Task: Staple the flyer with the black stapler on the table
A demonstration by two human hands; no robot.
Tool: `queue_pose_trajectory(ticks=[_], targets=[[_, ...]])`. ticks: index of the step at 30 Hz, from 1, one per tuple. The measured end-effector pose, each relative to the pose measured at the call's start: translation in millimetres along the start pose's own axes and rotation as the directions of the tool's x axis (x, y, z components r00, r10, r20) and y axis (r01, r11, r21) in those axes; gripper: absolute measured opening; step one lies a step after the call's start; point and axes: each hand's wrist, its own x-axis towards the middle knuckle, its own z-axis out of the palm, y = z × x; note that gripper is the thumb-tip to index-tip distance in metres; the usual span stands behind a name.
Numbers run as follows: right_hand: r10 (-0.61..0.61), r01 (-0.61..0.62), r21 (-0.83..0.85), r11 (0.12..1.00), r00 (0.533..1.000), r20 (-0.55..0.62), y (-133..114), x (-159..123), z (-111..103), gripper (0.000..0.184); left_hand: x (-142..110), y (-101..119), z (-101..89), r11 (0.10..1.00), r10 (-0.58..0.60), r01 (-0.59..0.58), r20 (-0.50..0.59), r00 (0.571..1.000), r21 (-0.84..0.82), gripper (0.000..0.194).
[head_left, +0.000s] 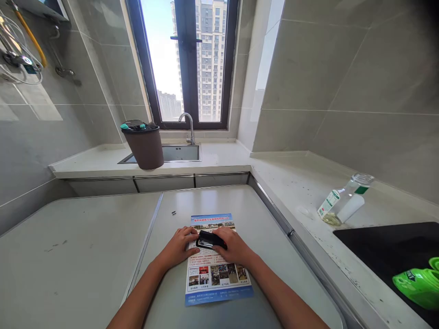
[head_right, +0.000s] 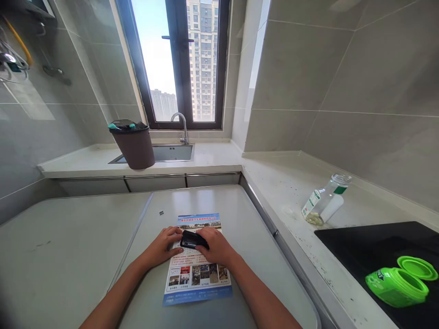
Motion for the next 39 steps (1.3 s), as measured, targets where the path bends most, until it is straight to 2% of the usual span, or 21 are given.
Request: queue_pose_trajectory(ticks=[2,5,8,14,21,26,30,34,39], targets=[[-0.012,0.012,-0.009,1.000,1.000,0.010,1.4,0.6,2.9,0.038,0.0,-0.1,-0.1,1.000,-0.006,0.005,-0.004,1.000,-0.017,0.029],[0.013,-0.013,0.005,1.000,1.000,0.010,5.4,1.2,-0.7,0.041,-0.1,0.1,-1.0,0.999,-0.016,0.015,-0.013,1.000,-0.031,0.027],[0.050,-0.047,0.050,0.998,0.997,-0.058,10.2,1.3,-7.8,0.039,-0.2,0.2,-1.8,0.998,-0.031,0.030,-0.020,0.999,-0.048,0.024],[-0.136,0.172,0.128,0.977,0.958,-0.251,22.4,-0.7,-20.2,0.006,0.2,-0.4,-1.3,0.996,-0.054,0.053,-0.016,0.998,-0.073,0.023],[-0.138,0.176,0.124,0.977,0.955,-0.261,23.5,-0.7,-25.7,0.026,0.5,1.2,-2.4,0.997,-0.073,0.073,-0.002,0.997,-0.032,0.024],[-0.129,0.173,0.148,0.974,0.955,-0.266,20.0,1.5,-26.7,0.030,-1.4,-0.8,-1.9,0.997,-0.070,0.070,0.007,0.998,-0.024,0.028],[-0.077,0.127,0.178,0.976,0.962,-0.262,20.5,2.5,-26.7,0.036,-1.0,-2.5,-1.1,0.997,-0.075,0.075,0.005,0.997,-0.032,0.030],[-0.021,0.072,0.218,0.973,0.973,-0.231,25.4,2.0,-24.7,0.036,1.1,-0.7,-2.1,0.995,-0.083,0.083,0.009,0.997,-0.050,0.032],[-0.022,0.069,0.244,0.967,0.982,-0.190,28.7,1.6,-22.5,0.039,1.5,4.3,-4.7,0.994,-0.086,0.086,0.008,0.996,-0.064,0.029]])
